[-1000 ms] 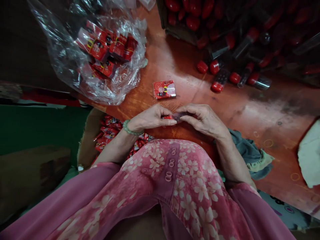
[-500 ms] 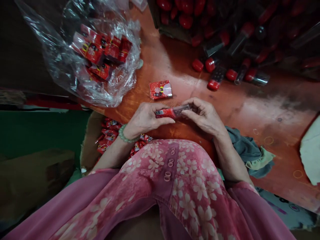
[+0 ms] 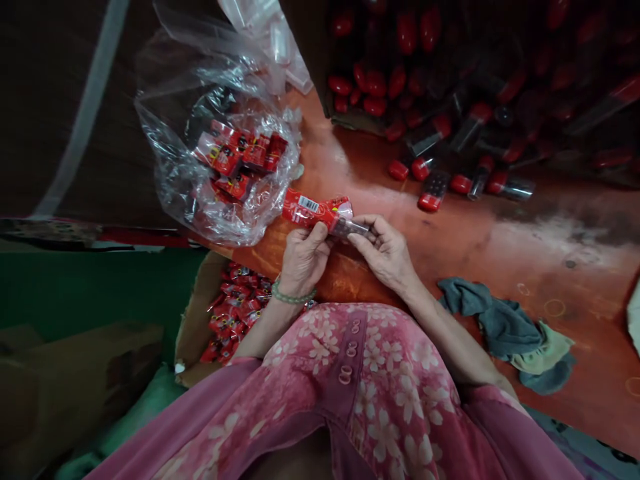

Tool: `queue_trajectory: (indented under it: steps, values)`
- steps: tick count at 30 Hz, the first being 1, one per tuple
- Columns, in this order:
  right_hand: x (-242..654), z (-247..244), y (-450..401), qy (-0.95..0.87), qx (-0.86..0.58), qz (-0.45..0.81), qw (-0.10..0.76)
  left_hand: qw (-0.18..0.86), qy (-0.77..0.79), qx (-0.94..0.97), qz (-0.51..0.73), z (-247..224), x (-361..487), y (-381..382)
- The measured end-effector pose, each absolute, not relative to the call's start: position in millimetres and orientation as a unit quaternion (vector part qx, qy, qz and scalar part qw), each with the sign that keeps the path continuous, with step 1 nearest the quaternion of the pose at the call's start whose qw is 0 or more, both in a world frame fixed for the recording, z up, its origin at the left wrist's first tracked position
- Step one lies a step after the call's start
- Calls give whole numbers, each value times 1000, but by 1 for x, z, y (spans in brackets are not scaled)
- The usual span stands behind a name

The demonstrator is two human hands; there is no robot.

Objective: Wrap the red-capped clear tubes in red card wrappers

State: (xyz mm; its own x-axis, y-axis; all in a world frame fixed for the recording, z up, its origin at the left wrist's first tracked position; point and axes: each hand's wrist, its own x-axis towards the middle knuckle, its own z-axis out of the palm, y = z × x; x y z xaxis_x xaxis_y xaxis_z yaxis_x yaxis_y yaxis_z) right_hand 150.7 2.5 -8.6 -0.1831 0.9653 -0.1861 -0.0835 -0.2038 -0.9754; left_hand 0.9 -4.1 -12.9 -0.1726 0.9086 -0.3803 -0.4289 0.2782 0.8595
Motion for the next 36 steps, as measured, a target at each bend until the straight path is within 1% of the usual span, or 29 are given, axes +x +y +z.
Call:
queue_trajectory:
  steps: [4, 6, 8, 12, 16, 18, 22, 24, 26, 31, 36]
  values:
    - [147, -13, 2, -430, -454, 678, 386, 570, 563, 258, 541, -19, -6, 0]
    - [146, -16, 2, -416, -440, 700, 377, 577, 559, 269, 531, -20, -10, 1]
    - [144, -18, 3, -410, -433, 701, 391, 600, 540, 260, 530, -20, -12, 2]
    - [137, -22, 2, -447, -442, 634, 451, 619, 496, 212, 572, -15, -7, 7]
    - [134, -26, 0, -508, -456, 556, 474, 631, 477, 154, 592, -13, -3, 12]
    - [134, -26, 1, -482, -452, 582, 473, 653, 456, 153, 585, -12, -3, 13]
    - [136, -22, 7, -366, -405, 713, 440, 686, 438, 192, 548, -6, -5, 15]
    - [136, -21, 9, -342, -401, 730, 436, 690, 444, 203, 535, -3, -5, 17]
    - [135, -21, 8, -362, -424, 693, 457, 691, 446, 203, 532, -2, -3, 18]
    - [130, -27, 3, -456, -476, 549, 514, 674, 469, 196, 536, -3, 4, 22]
    - [132, -38, 2, -533, -485, 450, 528, 657, 493, 187, 539, -5, 6, 28]
